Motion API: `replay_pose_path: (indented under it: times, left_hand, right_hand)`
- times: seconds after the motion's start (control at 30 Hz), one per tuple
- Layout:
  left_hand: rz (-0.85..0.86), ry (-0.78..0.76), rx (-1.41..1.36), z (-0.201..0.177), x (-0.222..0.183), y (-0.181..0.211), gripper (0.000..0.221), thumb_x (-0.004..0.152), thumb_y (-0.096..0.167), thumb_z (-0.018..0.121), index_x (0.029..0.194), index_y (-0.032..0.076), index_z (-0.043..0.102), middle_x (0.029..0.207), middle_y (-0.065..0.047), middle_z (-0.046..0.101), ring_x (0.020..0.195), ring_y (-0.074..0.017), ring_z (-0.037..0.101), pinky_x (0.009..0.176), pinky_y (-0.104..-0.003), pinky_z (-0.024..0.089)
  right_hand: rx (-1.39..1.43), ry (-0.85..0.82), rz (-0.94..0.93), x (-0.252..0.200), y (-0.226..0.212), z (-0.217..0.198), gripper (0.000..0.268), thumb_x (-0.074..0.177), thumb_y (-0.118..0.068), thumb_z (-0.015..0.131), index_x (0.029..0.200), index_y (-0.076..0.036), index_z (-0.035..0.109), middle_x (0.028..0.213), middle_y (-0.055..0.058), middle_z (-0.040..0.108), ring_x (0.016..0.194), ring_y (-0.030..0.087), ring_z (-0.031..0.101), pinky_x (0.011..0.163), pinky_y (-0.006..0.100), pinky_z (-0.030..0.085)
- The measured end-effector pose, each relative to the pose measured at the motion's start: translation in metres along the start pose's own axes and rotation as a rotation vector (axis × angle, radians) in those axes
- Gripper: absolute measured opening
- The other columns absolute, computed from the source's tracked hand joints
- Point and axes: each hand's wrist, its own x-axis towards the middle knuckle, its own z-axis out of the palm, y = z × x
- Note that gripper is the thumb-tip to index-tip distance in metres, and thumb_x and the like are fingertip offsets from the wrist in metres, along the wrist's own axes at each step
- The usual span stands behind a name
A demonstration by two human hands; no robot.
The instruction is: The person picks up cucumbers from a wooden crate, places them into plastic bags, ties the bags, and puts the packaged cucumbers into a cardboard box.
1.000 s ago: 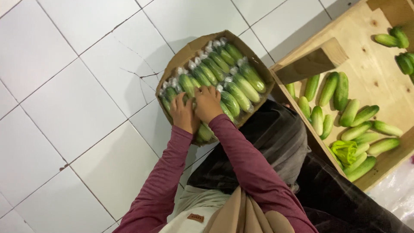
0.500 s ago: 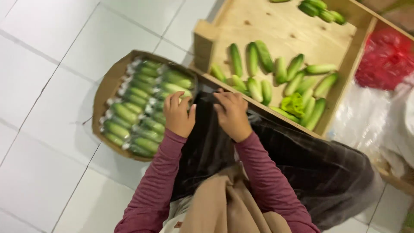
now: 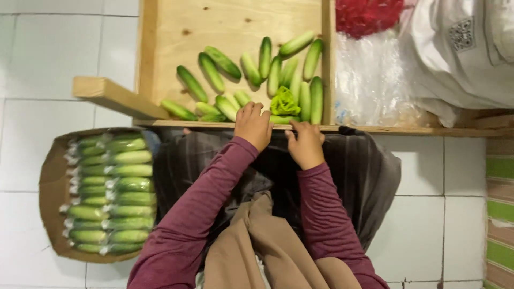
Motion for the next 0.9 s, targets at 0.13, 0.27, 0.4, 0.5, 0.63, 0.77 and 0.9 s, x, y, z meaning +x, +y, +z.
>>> replay_pose_path:
  times: [0.13,0.27,0.4,0.5,0.63,0.77,0.9]
  left_hand:
    - [0.007,-0.123,0.064,0.069,0.009,-0.007,0.033,0.077,0.032,0.079,0.103,0.012,0.073,0.109,-0.01,0.064,0.115,-0.0334,0.054,0.096,-0.052,0.042]
    - [-0.087,-0.282,0.011,0.109,0.015,-0.024,0.041,0.086,0.031,0.07,0.124,0.017,0.064,0.113,-0.006,0.063,0.113,-0.0297,0.057,0.095,-0.049,0.044]
    - [-0.187,-0.422,-0.225,0.098,0.039,-0.025,0.042,0.104,0.028,0.05,0.145,0.021,0.049,0.123,-0.014,0.062,0.113,-0.0381,0.064,0.095,-0.053,0.052]
    - [-0.259,-0.498,-0.365,0.105,0.05,-0.034,0.051,0.101,0.033,0.059,0.149,0.026,0.045,0.129,-0.019,0.059,0.117,-0.044,0.065,0.097,-0.055,0.054]
    - [-0.276,-0.616,-0.352,0.123,0.052,-0.036,0.052,0.097,0.034,0.064,0.147,0.03,0.049,0.127,-0.017,0.062,0.119,-0.041,0.065,0.098,-0.052,0.054]
    - [-0.271,-0.65,-0.321,0.125,0.055,-0.037,0.029,0.092,0.035,0.069,0.12,0.026,0.072,0.116,-0.009,0.071,0.116,-0.0323,0.068,0.098,-0.048,0.054]
    - [-0.304,-0.586,-0.309,0.127,0.056,-0.034,0.013,0.089,0.03,0.073,0.098,0.023,0.079,0.098,-0.008,0.074,0.107,-0.0307,0.071,0.095,-0.046,0.056]
  right_hand:
    - [-0.06,-0.056,0.029,0.011,0.012,0.017,0.038,0.096,-0.042,0.065,0.13,-0.025,0.069,0.117,0.0,0.067,0.117,0.03,0.059,0.095,0.056,0.046]
    - [-0.015,-0.118,0.027,0.022,0.003,0.021,0.04,0.097,-0.04,0.063,0.132,-0.02,0.068,0.12,0.006,0.065,0.119,0.034,0.058,0.095,0.056,0.047]
    - [0.106,-0.222,0.057,0.026,-0.013,0.017,0.043,0.099,-0.035,0.061,0.136,-0.013,0.065,0.129,0.013,0.062,0.125,0.038,0.053,0.102,0.057,0.045]
    - [0.132,-0.273,0.079,0.029,-0.016,0.016,0.045,0.1,-0.034,0.059,0.139,-0.012,0.063,0.131,0.013,0.06,0.127,0.037,0.05,0.103,0.056,0.044]
    - [0.174,-0.279,0.1,0.03,-0.022,0.005,0.046,0.102,-0.029,0.059,0.142,-0.008,0.06,0.134,0.016,0.056,0.129,0.038,0.047,0.104,0.054,0.043]
    - [0.199,-0.247,0.134,0.034,-0.017,0.019,0.047,0.101,-0.025,0.059,0.146,-0.011,0.057,0.14,0.018,0.048,0.134,0.041,0.04,0.108,0.056,0.041]
    - [0.208,-0.152,0.134,0.036,-0.011,0.035,0.054,0.096,-0.02,0.067,0.147,-0.008,0.053,0.146,0.023,0.04,0.136,0.047,0.034,0.113,0.06,0.037]
